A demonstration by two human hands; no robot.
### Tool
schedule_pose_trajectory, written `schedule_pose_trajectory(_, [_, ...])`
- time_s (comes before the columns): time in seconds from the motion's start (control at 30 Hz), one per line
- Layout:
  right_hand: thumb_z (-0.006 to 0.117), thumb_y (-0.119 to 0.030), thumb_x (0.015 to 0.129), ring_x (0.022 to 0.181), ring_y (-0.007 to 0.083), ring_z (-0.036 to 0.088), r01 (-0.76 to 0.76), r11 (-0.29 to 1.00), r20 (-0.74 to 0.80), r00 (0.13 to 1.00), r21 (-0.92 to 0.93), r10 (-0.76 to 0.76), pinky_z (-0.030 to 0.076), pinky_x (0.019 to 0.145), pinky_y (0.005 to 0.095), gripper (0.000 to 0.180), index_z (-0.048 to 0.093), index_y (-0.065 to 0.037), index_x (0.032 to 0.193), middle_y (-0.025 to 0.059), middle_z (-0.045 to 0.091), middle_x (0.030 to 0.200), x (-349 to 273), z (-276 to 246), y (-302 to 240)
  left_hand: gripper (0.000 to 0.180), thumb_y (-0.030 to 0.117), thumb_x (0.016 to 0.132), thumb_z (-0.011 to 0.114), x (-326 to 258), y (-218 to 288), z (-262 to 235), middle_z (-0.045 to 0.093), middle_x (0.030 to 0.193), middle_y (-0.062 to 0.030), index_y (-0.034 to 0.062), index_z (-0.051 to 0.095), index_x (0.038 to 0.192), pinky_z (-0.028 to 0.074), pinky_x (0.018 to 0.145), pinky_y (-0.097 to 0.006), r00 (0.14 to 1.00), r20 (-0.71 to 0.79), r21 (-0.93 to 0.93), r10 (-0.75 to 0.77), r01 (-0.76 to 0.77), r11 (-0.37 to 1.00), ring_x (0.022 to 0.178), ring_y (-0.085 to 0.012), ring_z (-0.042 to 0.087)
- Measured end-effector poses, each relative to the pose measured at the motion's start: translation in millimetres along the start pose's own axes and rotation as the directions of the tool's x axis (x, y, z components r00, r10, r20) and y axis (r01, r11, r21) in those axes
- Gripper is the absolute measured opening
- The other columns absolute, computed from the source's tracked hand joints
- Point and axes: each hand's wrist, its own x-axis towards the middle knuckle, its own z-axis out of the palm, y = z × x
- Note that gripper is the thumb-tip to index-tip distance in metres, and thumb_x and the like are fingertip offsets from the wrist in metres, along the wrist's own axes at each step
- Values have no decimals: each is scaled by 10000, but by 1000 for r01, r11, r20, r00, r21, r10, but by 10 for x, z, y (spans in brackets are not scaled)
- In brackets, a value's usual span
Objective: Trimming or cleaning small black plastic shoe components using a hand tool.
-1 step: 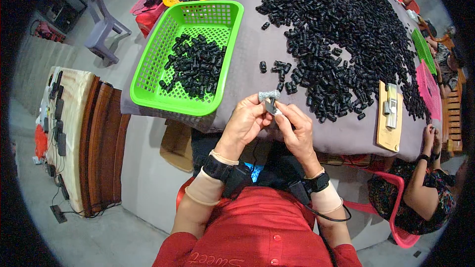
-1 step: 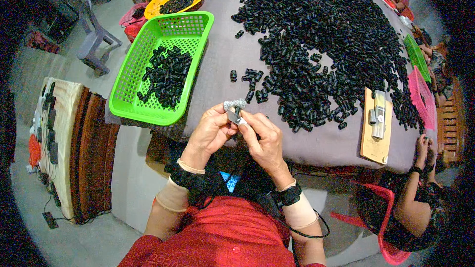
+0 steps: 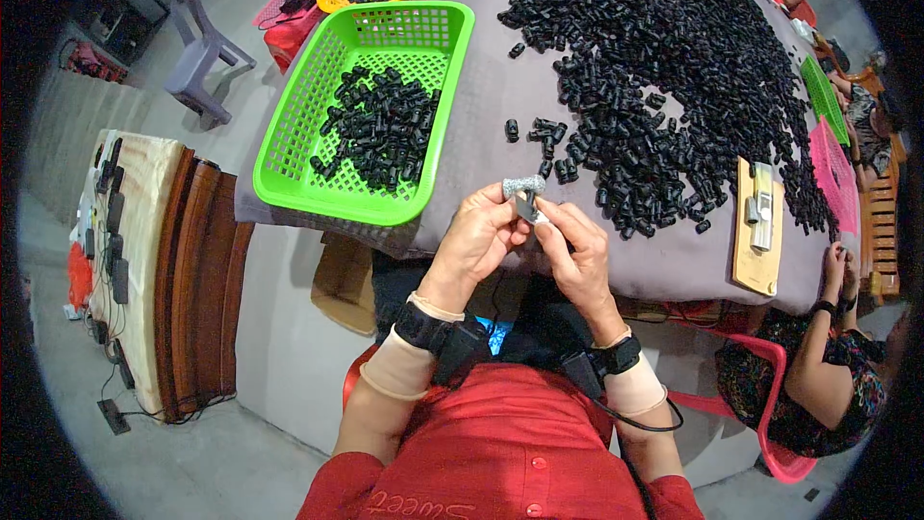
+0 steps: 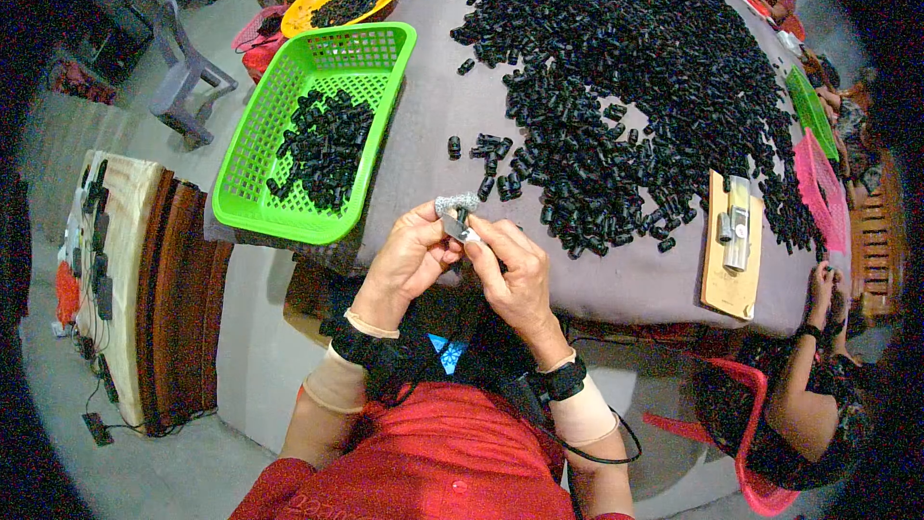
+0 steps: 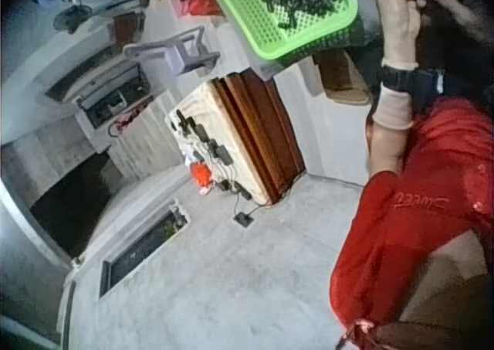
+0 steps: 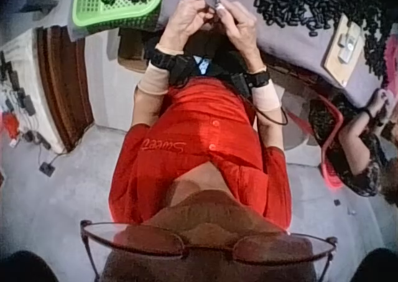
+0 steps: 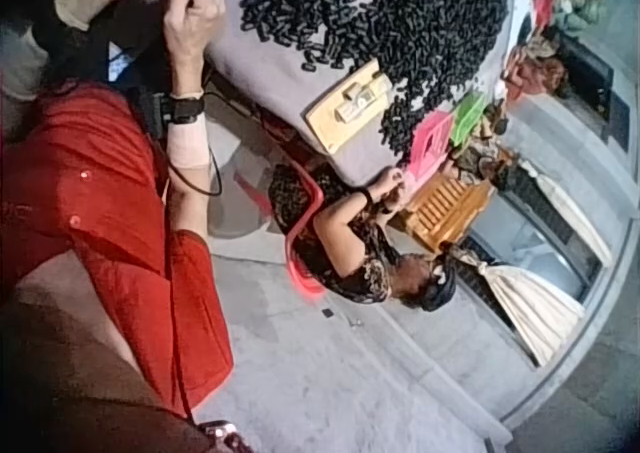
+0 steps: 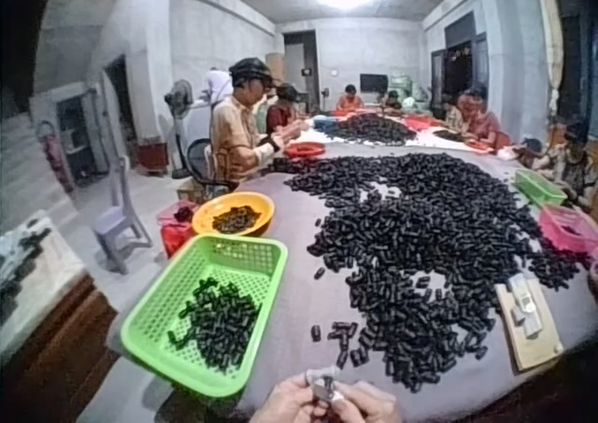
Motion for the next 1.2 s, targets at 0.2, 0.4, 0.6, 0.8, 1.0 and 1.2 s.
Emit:
schedule_pose_trajectory(0.2, [566,-42,796,591,181,545,-11,1000,4,1000,4,11,416,527,281,226,613,-19,1016,86,561,694,13,1,-18,110,58,870,498,-7,20,24,583,746,-10,40,587,933,433,508,-188,1000,-20,25,-12,13,1000,579,-70,523])
schedule_pose_trajectory(0.4, [566,-46,796,582,179,543,-10,1000,-4,1000,-2,10,412,521,282,213,616,-19,1002,82,555,680,25,8,-2,107,63,866,507,-1,26,43,582,747,-6,37,589,930,432,510,-185,999,-34,29,-11,12,1000,580,-66,521])
schedule_pose_trajectory(0.6, [572,-58,796,579,181,545,-31,998,-24,999,-64,29,413,518,282,178,614,-10,962,85,559,686,38,20,-23,107,56,862,514,-5,38,74,590,761,-11,32,587,936,433,510,-183,1000,-22,26,0,0,1000,580,-64,524])
schedule_pose_trajectory(0.8, [553,-77,820,602,141,523,-102,993,-96,990,60,107,409,548,264,163,603,0,954,75,549,701,-13,13,-26,100,69,854,534,-77,-36,155,592,751,-10,37,583,935,425,487,-177,997,-66,107,51,-44,993,563,-57,521])
schedule_pose_trajectory(1.0, [532,-85,845,628,93,467,-169,977,-126,974,129,186,384,570,225,168,594,13,966,29,513,711,-31,-15,-24,233,73,771,618,-543,633,623,591,713,9,49,619,1003,396,473,-168,823,-126,723,554,-307,619,553,-33,498])
schedule_pose_trajectory(1.2, [529,-106,858,638,80,462,-161,979,-149,972,124,179,377,571,214,181,590,15,979,11,506,716,-45,-24,47,249,34,760,621,-315,1229,496,560,730,30,19,592,1007,417,517,-180,466,155,952,871,-306,-5,580,-29,485])
